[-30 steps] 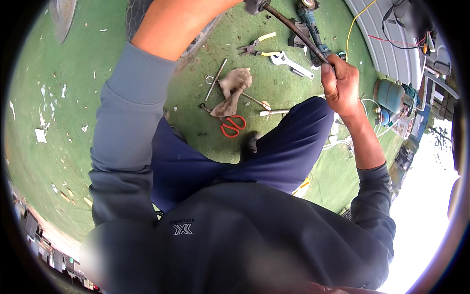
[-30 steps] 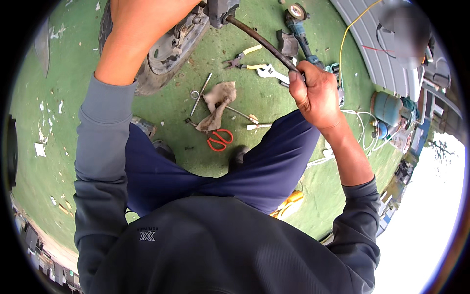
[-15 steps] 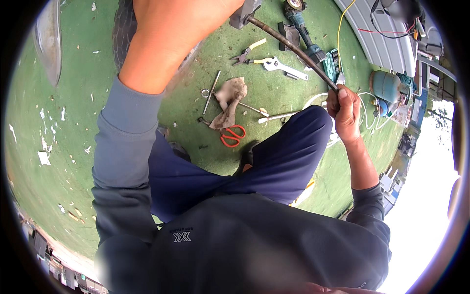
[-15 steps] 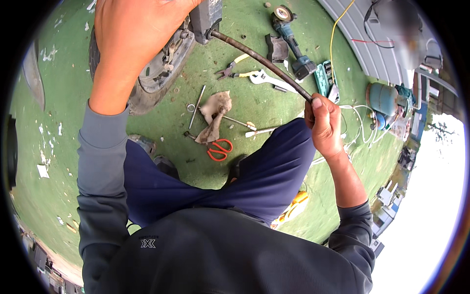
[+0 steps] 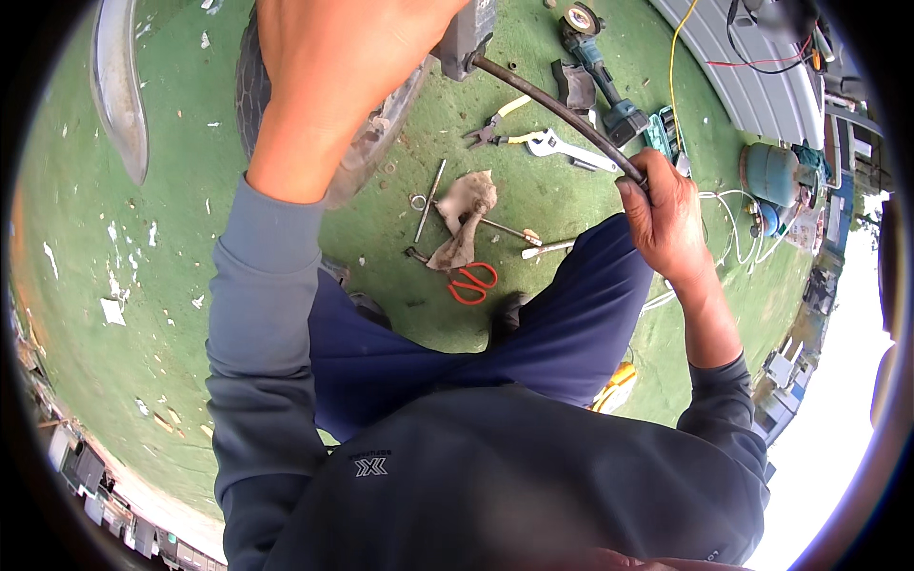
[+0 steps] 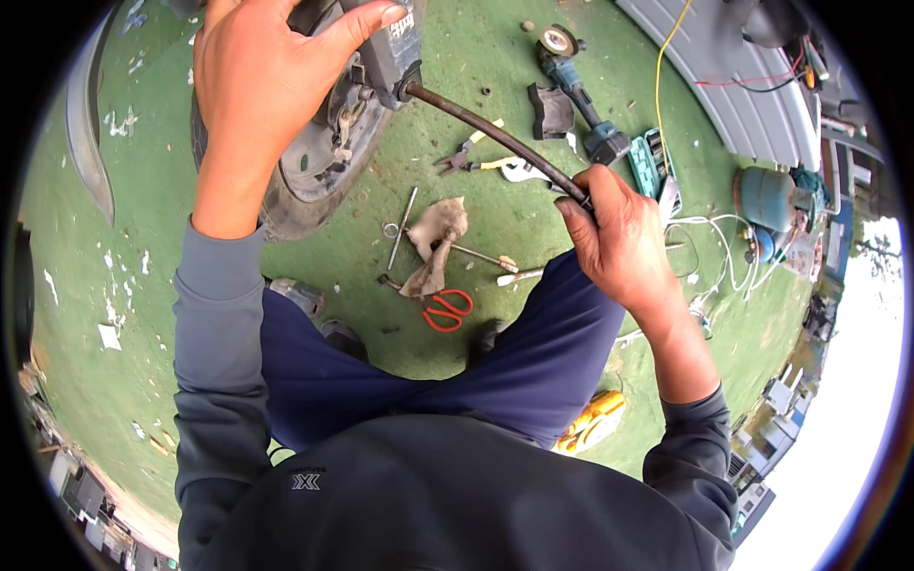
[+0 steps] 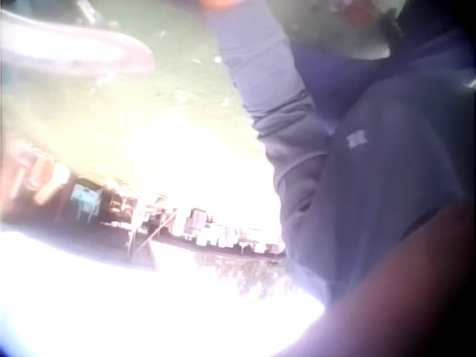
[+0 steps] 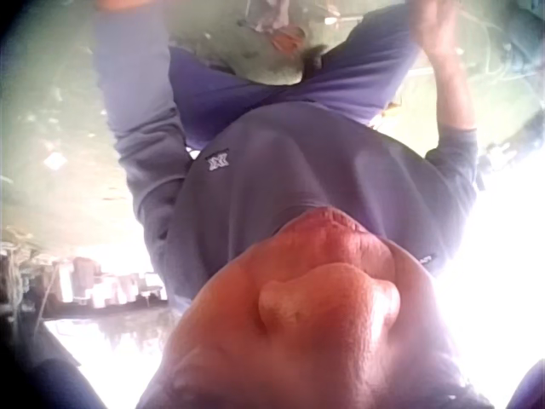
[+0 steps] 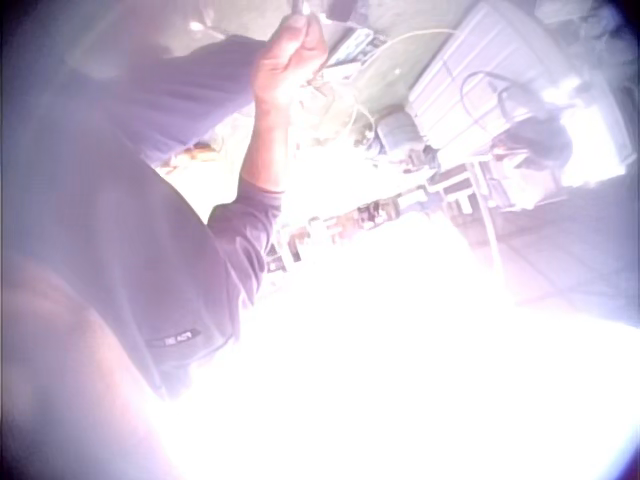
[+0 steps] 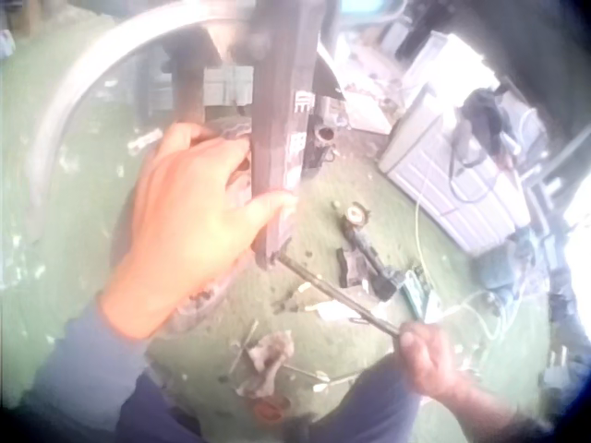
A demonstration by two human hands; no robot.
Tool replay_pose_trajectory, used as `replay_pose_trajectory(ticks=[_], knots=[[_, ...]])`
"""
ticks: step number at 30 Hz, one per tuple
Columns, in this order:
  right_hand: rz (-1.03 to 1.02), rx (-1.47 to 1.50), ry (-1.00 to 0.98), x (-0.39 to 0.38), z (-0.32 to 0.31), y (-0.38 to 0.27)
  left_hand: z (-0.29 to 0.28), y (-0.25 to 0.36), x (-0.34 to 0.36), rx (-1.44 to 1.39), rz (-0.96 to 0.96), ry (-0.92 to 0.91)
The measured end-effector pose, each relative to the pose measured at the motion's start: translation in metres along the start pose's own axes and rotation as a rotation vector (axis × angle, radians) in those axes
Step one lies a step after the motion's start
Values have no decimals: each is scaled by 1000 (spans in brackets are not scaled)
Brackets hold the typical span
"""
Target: The person cleans a metal rod with a rag, applies oil from a yellow container, and inserts the rod into a wheel hub. They then place a tire onto the hub and secure it with a bolt.
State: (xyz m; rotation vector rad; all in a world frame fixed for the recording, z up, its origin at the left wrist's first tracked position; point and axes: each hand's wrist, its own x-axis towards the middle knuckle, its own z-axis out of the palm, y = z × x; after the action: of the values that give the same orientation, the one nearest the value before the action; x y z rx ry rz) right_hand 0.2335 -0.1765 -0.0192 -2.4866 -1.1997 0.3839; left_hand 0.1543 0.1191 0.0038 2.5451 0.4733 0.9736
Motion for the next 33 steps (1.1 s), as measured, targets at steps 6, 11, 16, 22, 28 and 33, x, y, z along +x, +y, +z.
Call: replay_pose_trajectory(ticks=[6, 11, 16, 22, 28, 33], knots=[[-167, -121, 60, 32, 14, -4, 15, -5, 2, -6, 35, -66], [-147, 39, -2, 28, 8, 2, 5, 10, -9, -122, 42, -35], [105, 377, -44, -2, -5, 10, 7, 3, -14, 31, -34, 13], [-202, 22, 39, 47, 29, 4, 8, 20, -17, -6, -36, 33], [-220, 121, 8, 78, 46, -6, 16, 6, -15, 7, 11, -5], [-137, 219, 34, 26, 19, 21, 15, -19, -13, -126, -66, -1]])
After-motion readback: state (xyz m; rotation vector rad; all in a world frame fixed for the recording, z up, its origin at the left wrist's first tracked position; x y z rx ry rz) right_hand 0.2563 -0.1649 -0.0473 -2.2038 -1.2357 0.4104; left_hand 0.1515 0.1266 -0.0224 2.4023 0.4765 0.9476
